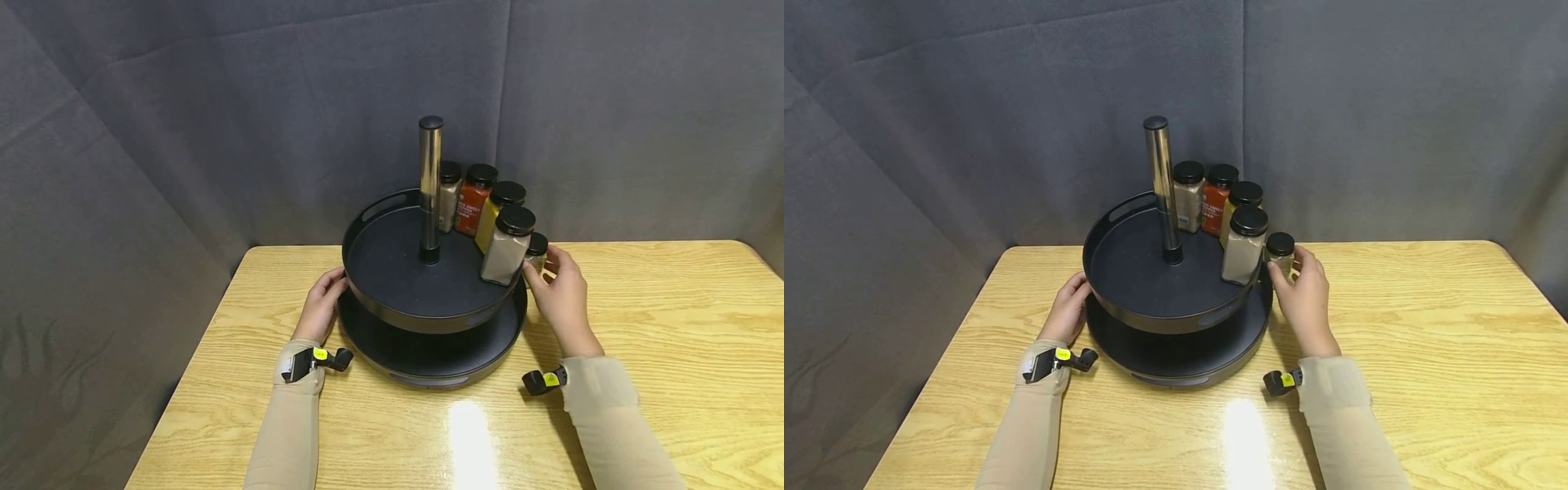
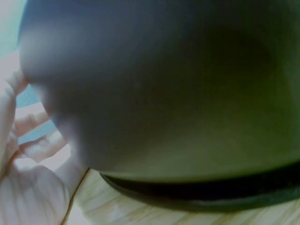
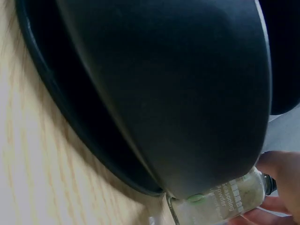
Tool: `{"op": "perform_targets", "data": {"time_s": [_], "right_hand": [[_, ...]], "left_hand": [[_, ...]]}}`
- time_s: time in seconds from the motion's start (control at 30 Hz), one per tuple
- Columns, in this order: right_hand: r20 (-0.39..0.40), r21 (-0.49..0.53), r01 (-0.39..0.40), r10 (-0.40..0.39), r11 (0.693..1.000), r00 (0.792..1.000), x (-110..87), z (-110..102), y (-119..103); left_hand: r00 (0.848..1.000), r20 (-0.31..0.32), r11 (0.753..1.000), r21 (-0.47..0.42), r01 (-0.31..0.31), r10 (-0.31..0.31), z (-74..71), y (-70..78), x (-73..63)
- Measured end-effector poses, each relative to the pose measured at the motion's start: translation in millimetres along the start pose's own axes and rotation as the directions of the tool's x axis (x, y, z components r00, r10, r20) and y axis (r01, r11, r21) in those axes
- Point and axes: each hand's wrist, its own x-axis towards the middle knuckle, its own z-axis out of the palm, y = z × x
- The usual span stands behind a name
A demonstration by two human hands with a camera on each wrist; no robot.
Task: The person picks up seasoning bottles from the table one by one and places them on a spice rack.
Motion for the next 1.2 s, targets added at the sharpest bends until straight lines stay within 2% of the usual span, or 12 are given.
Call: {"op": "perform_targets", "data": {"time_s": [0.53,0.7,1.2], "right_hand": [[-0.03,-0.015,0.01,-0.01,1.0,1.0,1.0,8.0,13.4],[-0.046,-0.006,0.016,-0.017,1.0,0.999,0.9,9.8,16.5],[-0.051,-0.009,0.053,-0.053,0.999,0.997,3.2,13.3,18.5]], "left_hand": [[1.0,-0.018,0.999,-0.033,0.003,-0.004,0.5,-3.3,-2.1],[1.0,-0.008,0.999,-0.043,0.004,-0.005,1.8,0.6,-3.2],[1.0,-0.014,1.0,-0.021,-0.001,0.0,1.1,0.7,-0.3]]}}
